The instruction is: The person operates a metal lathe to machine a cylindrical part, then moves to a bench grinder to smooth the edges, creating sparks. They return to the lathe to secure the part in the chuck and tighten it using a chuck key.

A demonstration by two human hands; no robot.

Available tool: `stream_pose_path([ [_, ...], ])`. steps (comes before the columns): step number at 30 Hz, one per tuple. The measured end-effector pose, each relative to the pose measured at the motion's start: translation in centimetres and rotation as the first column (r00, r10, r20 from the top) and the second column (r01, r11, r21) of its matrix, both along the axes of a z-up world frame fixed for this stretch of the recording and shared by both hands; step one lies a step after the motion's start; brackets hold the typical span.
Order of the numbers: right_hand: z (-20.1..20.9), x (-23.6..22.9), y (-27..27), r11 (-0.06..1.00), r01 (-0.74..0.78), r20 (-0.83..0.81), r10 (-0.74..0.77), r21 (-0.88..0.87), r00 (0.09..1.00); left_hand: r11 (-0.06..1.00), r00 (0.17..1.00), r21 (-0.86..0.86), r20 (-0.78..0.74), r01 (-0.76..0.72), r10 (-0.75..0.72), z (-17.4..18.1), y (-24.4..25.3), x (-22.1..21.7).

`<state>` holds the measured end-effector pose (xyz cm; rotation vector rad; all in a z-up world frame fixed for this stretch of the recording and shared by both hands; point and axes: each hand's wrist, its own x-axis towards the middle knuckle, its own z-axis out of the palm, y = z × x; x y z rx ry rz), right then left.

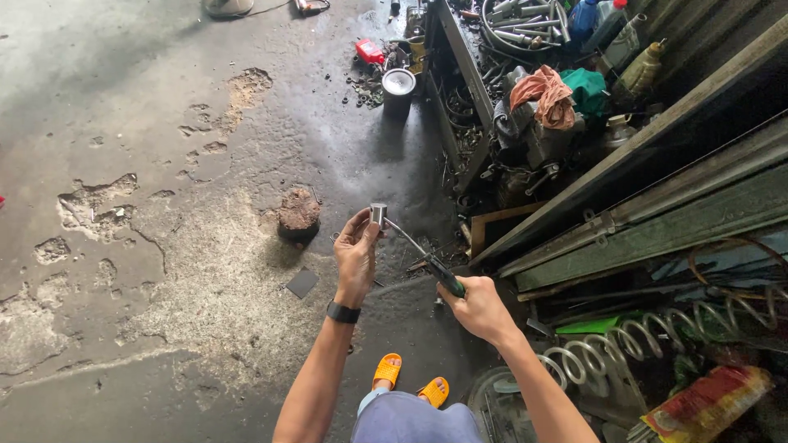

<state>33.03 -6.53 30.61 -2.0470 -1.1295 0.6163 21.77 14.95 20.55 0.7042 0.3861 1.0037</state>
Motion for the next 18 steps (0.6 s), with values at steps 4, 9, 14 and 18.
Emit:
stream_pose_path([
  [4, 0.8, -0.2, 0.1, 0.999, 0.013, -0.006, -0.014, -0.041, 1.000, 1.000, 0.998, 0.022, -0.069, 0.014, -0.012, -0.4, 0.1, -0.1],
  [9, 0.3, -0.1, 0.2, 0.998, 0.032, -0.043, -0.034, -0.049, 0.998, 1.000, 0.998, 0.013, -0.059, 0.008, -0.007, -0.8, 0.3, 0.2],
  [14, 0.0, 0.0, 0.1, 0.999, 0.037, -0.053, -0.038, -0.026, 0.998, 0.999, 0.997, 0.037, -0.073, 0.006, -0.003, -0.1, 0.1, 0.4],
  [18, 0.1, 0.1, 0.1, 0.998, 0.046, -0.046, -0.048, -0.034, 0.998, 0.999, 0.995, 0.037, -0.096, 0.008, -0.004, -0.8, 0.3, 0.7],
])
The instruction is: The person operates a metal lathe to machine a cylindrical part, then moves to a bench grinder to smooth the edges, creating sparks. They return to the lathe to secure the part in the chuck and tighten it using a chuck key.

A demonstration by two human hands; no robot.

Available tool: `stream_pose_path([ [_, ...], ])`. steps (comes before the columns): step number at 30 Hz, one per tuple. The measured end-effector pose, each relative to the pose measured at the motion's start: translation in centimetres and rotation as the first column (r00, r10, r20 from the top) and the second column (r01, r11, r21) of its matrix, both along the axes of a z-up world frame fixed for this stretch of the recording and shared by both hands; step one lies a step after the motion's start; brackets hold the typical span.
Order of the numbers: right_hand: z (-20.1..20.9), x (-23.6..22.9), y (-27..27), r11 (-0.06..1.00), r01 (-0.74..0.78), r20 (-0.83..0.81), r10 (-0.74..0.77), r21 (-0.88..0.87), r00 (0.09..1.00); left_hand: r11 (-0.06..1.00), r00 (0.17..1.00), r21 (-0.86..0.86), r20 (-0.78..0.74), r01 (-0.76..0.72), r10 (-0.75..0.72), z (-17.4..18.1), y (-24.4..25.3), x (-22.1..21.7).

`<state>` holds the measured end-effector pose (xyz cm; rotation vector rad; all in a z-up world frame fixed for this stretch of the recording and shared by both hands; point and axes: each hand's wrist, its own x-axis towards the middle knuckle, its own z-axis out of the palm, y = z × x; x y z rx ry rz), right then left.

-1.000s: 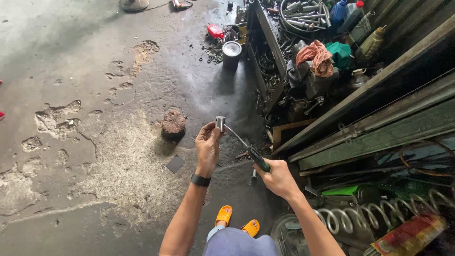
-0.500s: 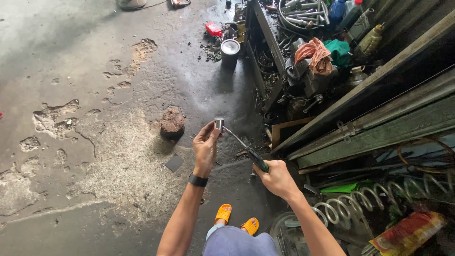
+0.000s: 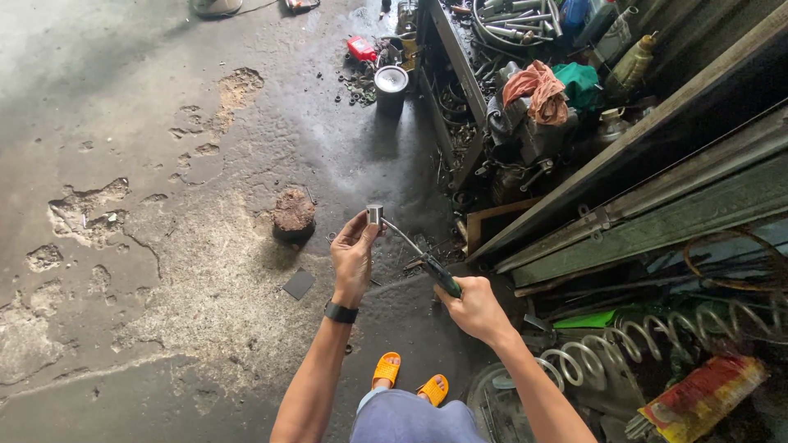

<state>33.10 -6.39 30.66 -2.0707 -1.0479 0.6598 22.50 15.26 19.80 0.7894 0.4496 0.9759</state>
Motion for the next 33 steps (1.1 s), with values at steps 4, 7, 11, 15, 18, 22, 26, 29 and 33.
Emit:
stream_pose_path([
  [4, -0.5, 0.2, -0.1, 0.999, -0.007, 0.017, 0.006, 0.041, 1.000, 1.000, 1.000, 0.010, 0.002, 0.003, -0.003, 0.4, -0.1, 0.3],
  [7, 0.0, 0.1, 0.0, 1.000, 0.003, 0.015, -0.003, 0.022, 1.000, 1.000, 1.000, 0.022, 0.001, 0.014, -0.014, 1.2, -0.3, 0.2],
  [11, -0.2, 0.3, -0.2, 1.000, -0.003, -0.001, 0.003, 0.010, 1.000, 1.000, 0.999, 0.030, 0.042, 0.008, -0.009, 0.4, -0.1, 0.6],
  [15, 2.5, -0.4, -0.3, 0.996, -0.071, -0.195, 0.059, -0.056, 0.979, 0.996, 0.996, 0.081, -0.083, -0.035, 0.042, 1.9, -0.7, 0.2],
  [18, 4.2, -1.3, -0.6, 0.996, -0.064, -0.227, 0.048, -0.063, 0.973, 0.936, 0.953, 0.330, -0.224, -0.121, 0.202, 2.4, -1.0, -0.6],
  [22, 5.4, -2.0, -1.0, 0.993, 0.013, -0.124, -0.027, -0.114, 0.992, 0.853, 0.892, 0.497, -0.297, -0.159, 0.339, 3.7, -1.9, -1.5],
  [26, 3.6, -1.9, -1.0, 0.997, -0.012, -0.039, 0.009, -0.081, 0.999, 0.788, 0.828, 0.603, -0.375, -0.125, 0.418, 5.7, -2.2, -2.3],
  [29, 2.9, -2.0, -0.8, 0.998, -0.048, 0.014, 0.049, -0.040, 0.999, 0.747, 0.819, 0.656, -0.366, -0.110, 0.442, 5.7, -2.4, -2.4],
  [33, 2.6, -2.2, -0.6, 0.997, -0.042, 0.007, 0.042, -0.059, 0.999, 0.722, 0.824, 0.686, -0.356, -0.091, 0.442, 5.6, -2.6, -2.6],
])
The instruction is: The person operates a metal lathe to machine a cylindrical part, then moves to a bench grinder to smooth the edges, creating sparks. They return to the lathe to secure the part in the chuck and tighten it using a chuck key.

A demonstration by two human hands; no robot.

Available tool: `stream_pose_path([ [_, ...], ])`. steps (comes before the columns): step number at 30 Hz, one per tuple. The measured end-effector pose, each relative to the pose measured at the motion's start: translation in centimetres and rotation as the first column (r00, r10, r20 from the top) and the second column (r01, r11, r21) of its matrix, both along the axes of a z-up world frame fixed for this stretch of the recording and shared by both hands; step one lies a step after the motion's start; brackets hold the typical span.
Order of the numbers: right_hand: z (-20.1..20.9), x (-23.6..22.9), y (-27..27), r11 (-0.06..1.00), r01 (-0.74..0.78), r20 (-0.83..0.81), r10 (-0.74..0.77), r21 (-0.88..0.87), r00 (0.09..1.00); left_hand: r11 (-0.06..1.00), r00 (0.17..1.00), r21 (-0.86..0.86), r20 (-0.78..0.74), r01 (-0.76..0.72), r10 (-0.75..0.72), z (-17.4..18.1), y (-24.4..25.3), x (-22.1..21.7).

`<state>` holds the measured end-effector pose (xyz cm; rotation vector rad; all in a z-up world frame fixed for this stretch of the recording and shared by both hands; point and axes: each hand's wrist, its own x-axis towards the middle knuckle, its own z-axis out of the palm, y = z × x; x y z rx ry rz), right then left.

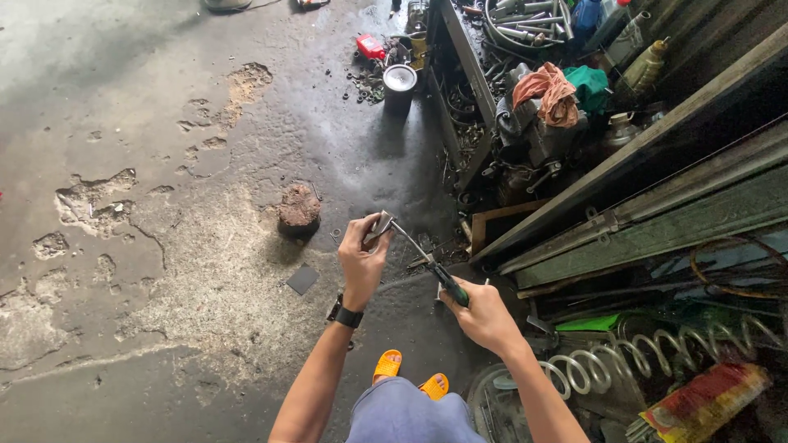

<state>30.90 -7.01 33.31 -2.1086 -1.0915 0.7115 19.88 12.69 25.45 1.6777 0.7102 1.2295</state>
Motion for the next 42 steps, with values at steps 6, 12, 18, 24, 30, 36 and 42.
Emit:
stream_pose_path([
  [6, -1.8, 0.4, -0.4, 1.000, 0.024, 0.028, -0.024, 0.008, 0.999, 1.000, 1.000, -0.019, 0.018, 0.016, -0.015, 0.0, -0.2, 0.1],
  [12, -1.9, 0.4, -0.3, 0.998, 0.060, 0.040, -0.060, 0.007, 0.997, 1.000, 1.000, 0.009, -0.005, 0.019, -0.019, -1.5, 0.3, 0.7],
  [18, -1.6, 0.6, 0.2, 0.998, 0.054, 0.007, -0.054, 0.037, 0.999, 0.998, 1.000, 0.062, 0.005, 0.006, -0.006, -0.5, 0.7, 0.8],
  [24, -1.3, 1.3, 0.0, 0.999, 0.039, -0.019, -0.039, 0.007, 0.999, 0.996, 0.997, 0.070, 0.061, 0.051, -0.055, 0.7, 1.1, 1.0],
  [30, 4.0, 1.9, -1.4, 0.964, 0.057, -0.189, -0.007, 0.261, 0.982, 0.897, 0.971, 0.415, 0.105, 0.152, -0.213, 14.9, 1.9, 1.4],
  [36, 9.8, 2.1, -2.3, 0.797, 0.221, -0.193, -0.134, 0.562, 0.972, 0.480, 0.939, 0.865, 0.032, 0.147, -0.344, 29.4, 0.3, 1.1],
  [42, 10.3, 2.9, -3.5, 0.724, 0.241, -0.193, -0.151, 0.646, 0.970, 0.262, 0.936, 0.962, 0.018, 0.080, -0.352, 33.4, -0.8, 1.3],
])
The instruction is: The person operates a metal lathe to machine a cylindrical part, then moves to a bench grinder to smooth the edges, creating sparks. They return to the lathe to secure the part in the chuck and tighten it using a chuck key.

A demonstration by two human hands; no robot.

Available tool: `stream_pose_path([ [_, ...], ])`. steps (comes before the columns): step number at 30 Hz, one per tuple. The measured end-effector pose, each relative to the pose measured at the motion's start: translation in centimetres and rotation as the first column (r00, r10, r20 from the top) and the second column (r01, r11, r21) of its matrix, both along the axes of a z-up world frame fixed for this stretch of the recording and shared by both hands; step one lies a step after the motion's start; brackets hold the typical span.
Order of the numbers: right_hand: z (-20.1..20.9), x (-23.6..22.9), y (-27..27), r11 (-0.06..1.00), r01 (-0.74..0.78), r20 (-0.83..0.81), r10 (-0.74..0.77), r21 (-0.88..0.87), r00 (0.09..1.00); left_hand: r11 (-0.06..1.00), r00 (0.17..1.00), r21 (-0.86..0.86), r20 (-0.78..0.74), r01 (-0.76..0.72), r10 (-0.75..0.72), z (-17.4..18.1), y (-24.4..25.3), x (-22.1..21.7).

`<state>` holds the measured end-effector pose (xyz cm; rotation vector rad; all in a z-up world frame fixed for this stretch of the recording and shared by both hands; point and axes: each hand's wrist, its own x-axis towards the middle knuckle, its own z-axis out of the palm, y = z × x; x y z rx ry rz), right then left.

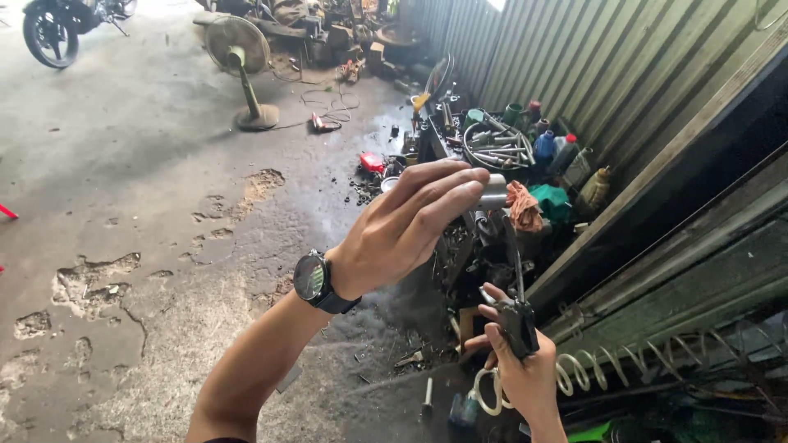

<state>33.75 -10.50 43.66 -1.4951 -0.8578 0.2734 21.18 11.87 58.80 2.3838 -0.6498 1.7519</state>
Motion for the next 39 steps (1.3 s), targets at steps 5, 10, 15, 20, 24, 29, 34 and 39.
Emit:
stream_pose_path([
  [5, -0.3, 0.1, -0.6, 0.994, 0.056, -0.023, -0.058, -0.098, 0.998, 1.000, 1.000, -0.002, 0.019, 0.015, -0.015, 0.0, -0.5, 0.0],
  [10, -0.7, 0.0, -1.0, 0.993, 0.050, -0.024, -0.053, -0.105, 0.998, 0.999, 0.999, -0.024, 0.026, 0.035, -0.034, -0.3, -0.7, 0.3],
  [15, -1.1, 0.0, -1.1, 0.994, 0.036, -0.024, -0.038, -0.099, 0.999, 0.987, 0.999, -0.159, 0.003, 0.039, -0.039, -2.4, -0.5, 1.1],
  [20, -3.0, -0.7, -1.7, 0.995, 0.029, -0.074, -0.036, -0.096, 0.997, 0.556, 0.972, -0.819, 0.010, 0.142, -0.235, -13.0, -0.2, 3.0],
  [24, -7.8, -1.2, -2.6, 0.971, 0.017, -0.033, -0.026, -0.238, 0.999, -0.361, 0.853, -0.911, 0.344, 0.202, -0.391, -28.0, 0.6, 3.3],
  [29, -13.4, -1.5, -2.7, 0.903, -0.069, -0.007, 0.073, -0.424, 0.997, -0.660, 0.763, -0.708, 0.566, 0.254, -0.313, -39.5, -1.8, 2.5],
  [34, -14.4, -1.6, -2.4, 0.755, -0.133, -0.067, 0.117, -0.642, 0.991, -0.740, 0.788, -0.645, 0.551, 0.192, -0.275, -41.3, -2.3, 1.9],
  [39, -14.4, -1.8, -2.0, 0.791, -0.134, -0.001, 0.167, -0.597, 0.986, -0.686, 0.813, -0.699, 0.510, 0.201, -0.282, -40.7, -2.2, 2.2],
])
